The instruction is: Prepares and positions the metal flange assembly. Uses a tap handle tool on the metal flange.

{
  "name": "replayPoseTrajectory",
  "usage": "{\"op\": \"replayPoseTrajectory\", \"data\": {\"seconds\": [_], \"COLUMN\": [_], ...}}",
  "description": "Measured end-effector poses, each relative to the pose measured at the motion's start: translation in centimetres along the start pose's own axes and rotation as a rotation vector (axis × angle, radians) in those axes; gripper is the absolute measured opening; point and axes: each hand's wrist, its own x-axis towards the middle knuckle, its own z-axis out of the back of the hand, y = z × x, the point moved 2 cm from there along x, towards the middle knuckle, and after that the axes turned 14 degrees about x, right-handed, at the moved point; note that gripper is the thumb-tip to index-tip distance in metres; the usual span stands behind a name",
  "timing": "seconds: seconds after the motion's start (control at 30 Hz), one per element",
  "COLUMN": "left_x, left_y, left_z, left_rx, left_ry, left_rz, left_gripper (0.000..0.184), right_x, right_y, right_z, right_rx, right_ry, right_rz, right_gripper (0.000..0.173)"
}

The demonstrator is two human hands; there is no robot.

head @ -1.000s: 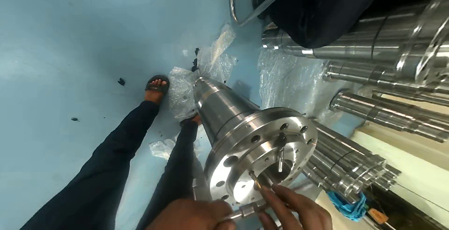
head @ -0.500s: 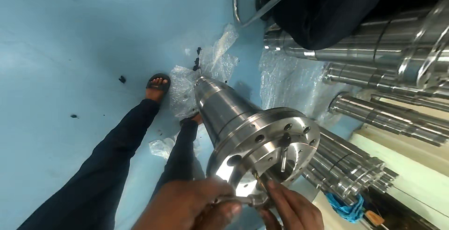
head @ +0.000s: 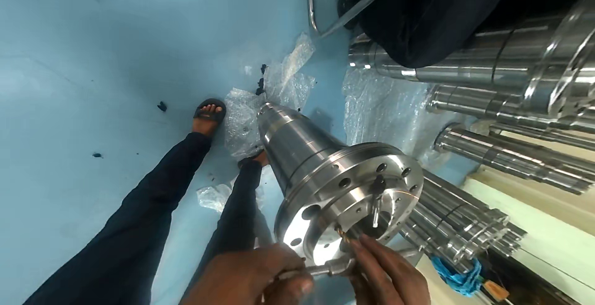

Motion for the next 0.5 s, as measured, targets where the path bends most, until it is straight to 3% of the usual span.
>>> {"op": "replayPoseTrajectory", "data": {"seconds": [0.33,0.5], "left_x": [1.7,0.4], "left_y": [1.1,1.9], "left_z": [1.3,0.4], "left_rx": [-0.179,-0.145], "left_ry": [-0.293,-0.132], "left_rz": [-0.120,0.019], "left_gripper": [0.027,0.026], "right_x": [0.4,0.4], "right_y": [0.1,1.2], "right_z": [0.2,-0.6], "right_rx": [0.198,0.289], "right_ry": [-0.013,-0.075], "right_rz": [-0.200,-0.329], "right_gripper": [0.038,0.040]}}
